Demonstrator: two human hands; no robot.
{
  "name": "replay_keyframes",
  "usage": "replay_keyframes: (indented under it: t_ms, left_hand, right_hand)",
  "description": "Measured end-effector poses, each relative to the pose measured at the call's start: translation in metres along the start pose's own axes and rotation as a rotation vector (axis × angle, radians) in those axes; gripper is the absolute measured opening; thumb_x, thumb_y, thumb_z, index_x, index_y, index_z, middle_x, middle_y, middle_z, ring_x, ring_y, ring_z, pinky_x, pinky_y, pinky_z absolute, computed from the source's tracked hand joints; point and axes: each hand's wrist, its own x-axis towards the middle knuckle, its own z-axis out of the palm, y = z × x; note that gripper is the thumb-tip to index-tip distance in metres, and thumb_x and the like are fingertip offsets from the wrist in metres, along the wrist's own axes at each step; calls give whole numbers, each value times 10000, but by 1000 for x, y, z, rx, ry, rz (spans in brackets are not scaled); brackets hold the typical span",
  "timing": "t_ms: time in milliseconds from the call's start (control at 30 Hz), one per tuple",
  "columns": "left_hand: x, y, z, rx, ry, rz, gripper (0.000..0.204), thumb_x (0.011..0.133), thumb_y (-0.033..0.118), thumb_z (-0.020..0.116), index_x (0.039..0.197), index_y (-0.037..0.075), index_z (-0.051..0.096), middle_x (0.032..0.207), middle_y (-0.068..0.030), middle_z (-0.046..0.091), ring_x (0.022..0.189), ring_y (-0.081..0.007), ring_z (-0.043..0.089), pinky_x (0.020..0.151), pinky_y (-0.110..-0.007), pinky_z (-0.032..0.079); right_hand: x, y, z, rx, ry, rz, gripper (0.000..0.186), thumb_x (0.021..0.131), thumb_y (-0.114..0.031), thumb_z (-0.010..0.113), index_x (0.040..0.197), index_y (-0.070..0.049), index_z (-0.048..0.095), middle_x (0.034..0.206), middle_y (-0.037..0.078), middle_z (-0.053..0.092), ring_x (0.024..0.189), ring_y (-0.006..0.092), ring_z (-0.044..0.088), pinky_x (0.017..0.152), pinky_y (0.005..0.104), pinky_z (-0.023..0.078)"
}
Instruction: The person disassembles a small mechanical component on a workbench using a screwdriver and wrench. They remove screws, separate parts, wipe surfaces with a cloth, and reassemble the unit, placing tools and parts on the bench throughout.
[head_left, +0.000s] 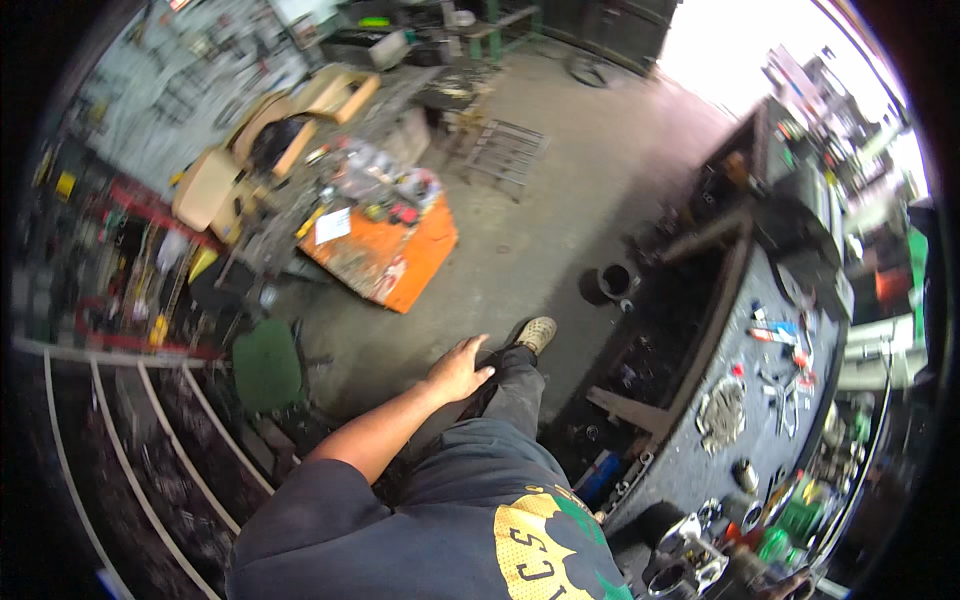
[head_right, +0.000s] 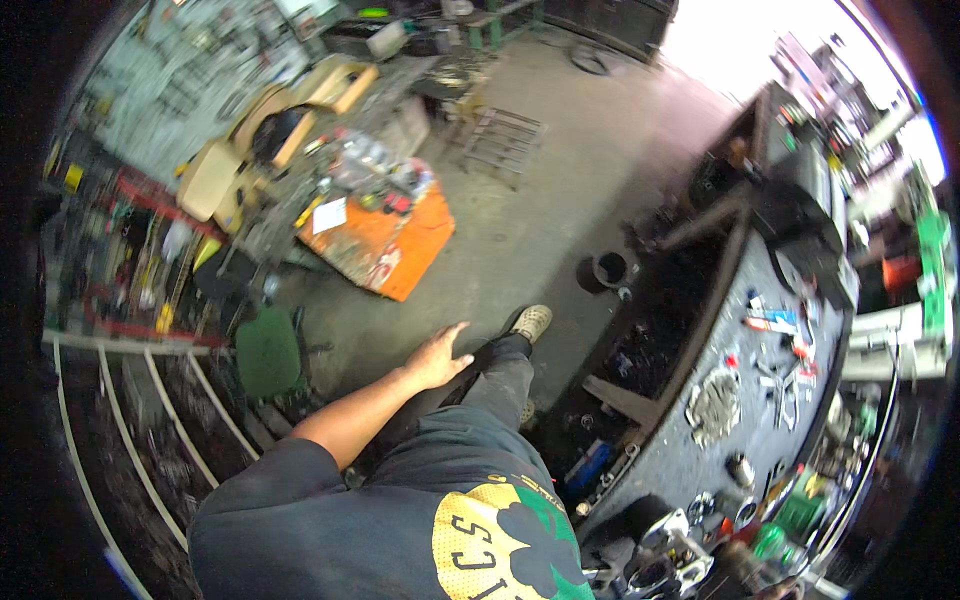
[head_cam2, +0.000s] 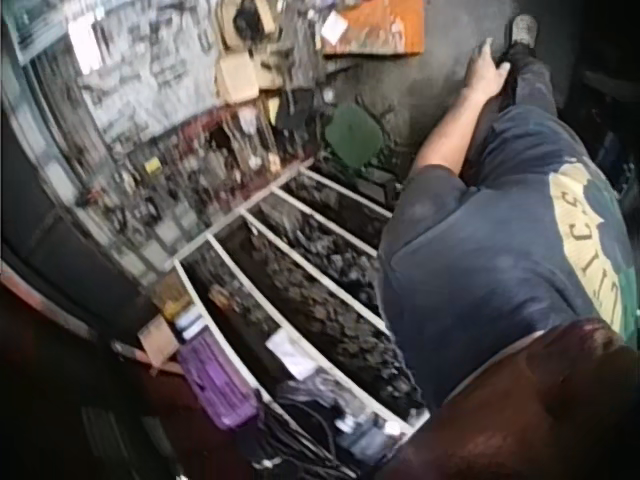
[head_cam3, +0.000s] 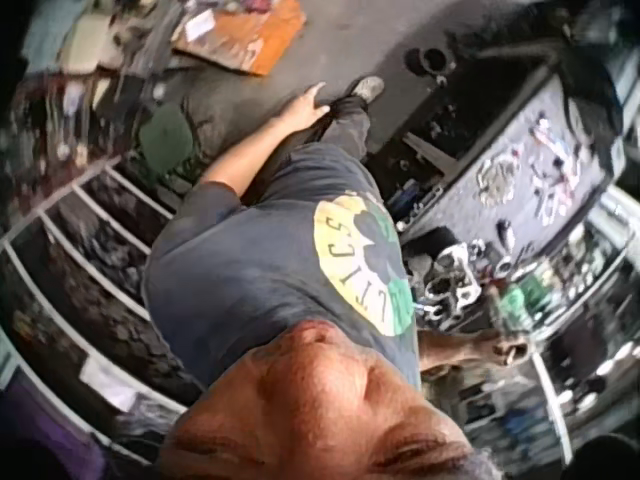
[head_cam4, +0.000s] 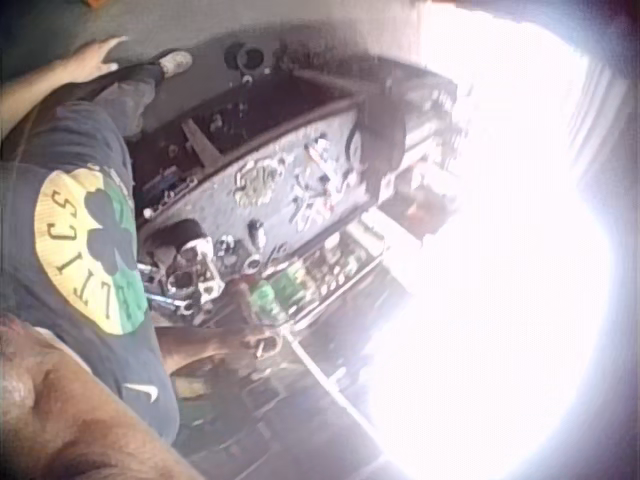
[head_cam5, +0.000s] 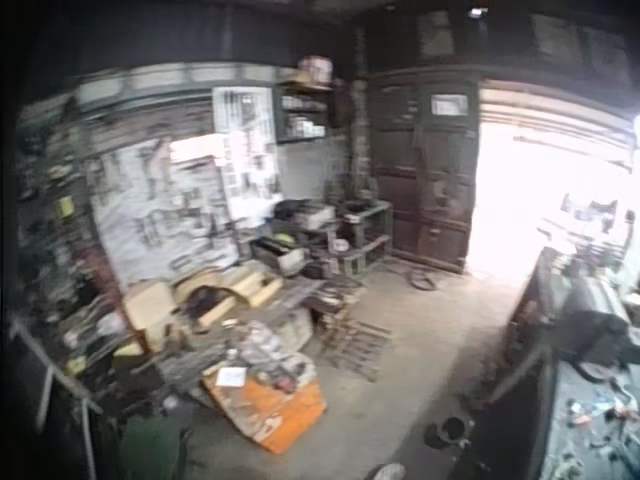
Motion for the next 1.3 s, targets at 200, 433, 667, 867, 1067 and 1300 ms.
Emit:
replay_keyframes:
  t_ms: [200,433,667,867,1067,1300]
  left_hand:
    - [-95,-117,-21,-36,100,-305,778,998,335,795,1633,50,447,1608,-285,540,1498,-439,522,1240,-515,446]
    - [-122,-184,-35,-127,110,-399,771,996,334,778,1636,45,459,1592,-283,568,1482,-428,552,1242,-502,451]
    - [-109,-246,-101,-115,6,-379,783,981,353,798,1626,40,486,1584,-290,574,1475,-442,552,1239,-500,449]
    - [-92,-334,-186,6,-1,-464,822,989,416,783,1607,-36,485,1548,-314,602,1425,-450,601,1213,-499,476]
    - [-46,-370,-244,146,-170,-374,809,1001,435,768,1590,-48,494,1528,-310,617,1427,-456,591,1204,-495,482]
    - [56,-271,-242,401,-334,-50,715,950,271,847,1536,-32,570,1483,-309,658,1414,-419,628,1191,-478,498]
  right_hand:
    - [19,-74,79,100,-52,-175,411,1088,-316,742,863,23,684,750,146,660,655,289,600,626,428,490]
    - [26,-170,126,140,-104,-265,432,1095,-336,735,875,33,699,775,155,688,674,288,615,643,440,508]
    - [6,-282,175,192,-229,-214,366,1048,-283,811,942,60,742,850,177,752,719,274,680,634,435,571]
    - [-19,-381,180,64,-503,43,396,1045,-402,753,1022,-9,791,960,166,798,892,297,776,799,469,649]
    - [-83,-345,175,384,-588,229,390,985,28,680,1375,40,669,1179,186,770,1067,252,735,955,401,587]
    - [-74,-354,57,88,-528,347,196,990,8,692,1181,25,733,1196,257,753,1158,442,732,1028,462,566]
